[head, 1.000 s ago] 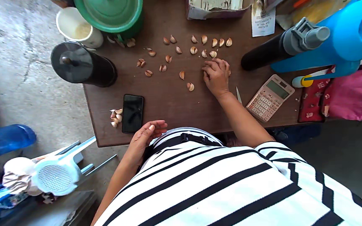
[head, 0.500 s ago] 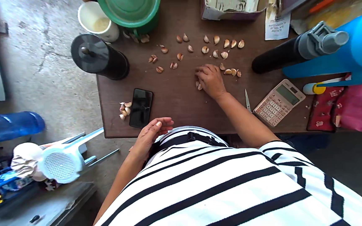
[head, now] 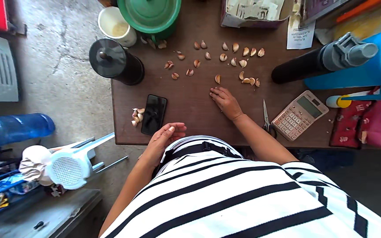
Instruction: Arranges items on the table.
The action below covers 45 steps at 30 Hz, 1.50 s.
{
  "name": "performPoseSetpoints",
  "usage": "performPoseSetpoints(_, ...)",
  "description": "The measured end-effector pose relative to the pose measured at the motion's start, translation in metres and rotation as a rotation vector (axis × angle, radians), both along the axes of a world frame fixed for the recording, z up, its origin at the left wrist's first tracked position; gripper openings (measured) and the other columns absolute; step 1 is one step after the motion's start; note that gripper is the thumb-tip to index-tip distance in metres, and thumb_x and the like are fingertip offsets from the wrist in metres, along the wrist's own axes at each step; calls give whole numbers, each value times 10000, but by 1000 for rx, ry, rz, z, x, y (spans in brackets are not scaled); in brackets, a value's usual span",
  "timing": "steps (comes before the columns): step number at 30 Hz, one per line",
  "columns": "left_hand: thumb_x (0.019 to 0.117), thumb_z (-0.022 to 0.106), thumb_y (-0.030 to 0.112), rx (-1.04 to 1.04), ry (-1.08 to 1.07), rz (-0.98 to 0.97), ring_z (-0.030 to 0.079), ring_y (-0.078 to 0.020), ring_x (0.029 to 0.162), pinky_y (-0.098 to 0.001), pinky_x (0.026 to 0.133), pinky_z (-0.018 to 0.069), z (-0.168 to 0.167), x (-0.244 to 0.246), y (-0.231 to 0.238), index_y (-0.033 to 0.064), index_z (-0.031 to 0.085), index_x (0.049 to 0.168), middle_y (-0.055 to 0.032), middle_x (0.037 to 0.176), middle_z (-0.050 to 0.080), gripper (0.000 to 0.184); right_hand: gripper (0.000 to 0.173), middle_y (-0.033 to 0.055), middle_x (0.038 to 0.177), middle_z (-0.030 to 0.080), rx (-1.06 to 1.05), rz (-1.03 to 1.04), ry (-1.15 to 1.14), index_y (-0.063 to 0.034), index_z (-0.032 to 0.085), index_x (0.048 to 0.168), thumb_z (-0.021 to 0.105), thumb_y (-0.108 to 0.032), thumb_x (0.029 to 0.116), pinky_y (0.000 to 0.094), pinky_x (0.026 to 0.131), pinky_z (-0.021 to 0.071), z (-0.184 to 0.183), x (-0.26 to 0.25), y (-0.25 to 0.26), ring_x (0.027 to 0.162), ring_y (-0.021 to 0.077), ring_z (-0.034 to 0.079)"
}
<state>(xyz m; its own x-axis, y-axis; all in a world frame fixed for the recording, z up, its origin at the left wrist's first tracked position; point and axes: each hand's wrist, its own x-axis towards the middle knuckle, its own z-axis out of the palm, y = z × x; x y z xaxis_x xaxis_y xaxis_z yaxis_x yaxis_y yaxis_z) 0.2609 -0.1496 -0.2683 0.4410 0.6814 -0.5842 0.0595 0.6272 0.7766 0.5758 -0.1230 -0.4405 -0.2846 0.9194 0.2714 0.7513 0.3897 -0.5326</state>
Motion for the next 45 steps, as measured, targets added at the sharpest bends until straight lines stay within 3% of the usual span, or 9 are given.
performPoseSetpoints(18,1087,296,275,17,-2,-46,683,-162,1095,-330,987,548,-6,2,0,33,598,1322,-90,1262,684,453,295,165,1311,692,84,71,-43,14,726,1197,507,52,1002,440,1090,489,-8,-20,28,1236,366,643)
performPoseSetpoints(21,1093,304,295,12,-1,-51,683,-163,1105,-327,995,545,-6,3,0,43,606,1320,-84,1268,685,454,261,144,1297,704,136,109,-87,-21,739,1191,538,-31,1025,453,1077,496,-5,-22,38,1219,355,655)
performPoseSetpoints(24,1090,291,275,11,-5,-59,681,-162,1108,-327,1002,539,-6,2,1,35,600,1314,-87,1263,683,451,306,123,1324,694,144,49,-117,-62,731,1235,541,-233,1067,496,1106,456,3,-15,44,1255,350,631)
performPoseSetpoints(30,1093,301,279,7,-6,-46,688,-152,1081,-314,978,552,-4,5,3,48,615,1304,-74,1258,685,443,271,161,1334,679,-3,-119,-105,15,723,1197,523,-81,1041,478,1104,470,8,11,42,1274,375,614)
performPoseSetpoints(35,1088,312,305,2,26,-32,688,-159,1070,-325,956,562,-6,-2,8,49,609,1322,-75,1248,689,457,306,122,1373,664,-14,-288,-167,-76,734,1221,514,-219,1063,562,1105,431,19,33,32,1290,366,600)
performPoseSetpoints(37,1082,334,295,126,133,-8,680,-147,1078,-332,952,557,-14,-15,14,31,599,1321,-76,1258,683,445,363,125,1433,622,-68,-396,-207,-107,710,1278,483,-303,1074,598,1137,378,25,44,30,1336,365,564)
performPoseSetpoints(39,1077,392,235,291,393,16,660,-168,1133,-368,993,535,-27,-31,22,-1,597,1318,-119,1281,666,395,420,126,1474,588,-123,-433,-227,-101,675,1327,439,-355,1090,611,1174,316,23,50,28,1375,348,535)
performPoseSetpoints(43,1018,582,150,585,886,-26,577,-396,1258,-533,1066,471,-69,-60,38,-54,600,1314,-280,1331,592,360,395,136,1439,614,-59,-399,-203,-89,685,1305,464,-332,1087,612,1193,285,29,42,27,1352,336,561)
performPoseSetpoints(45,965,688,252,675,1007,-91,541,-466,1269,-608,1057,447,-77,-57,39,-48,571,1353,-304,1342,571,504,371,155,1431,615,-46,-374,-159,-67,693,1287,480,-292,1082,636,1196,279,37,27,17,1350,360,558)
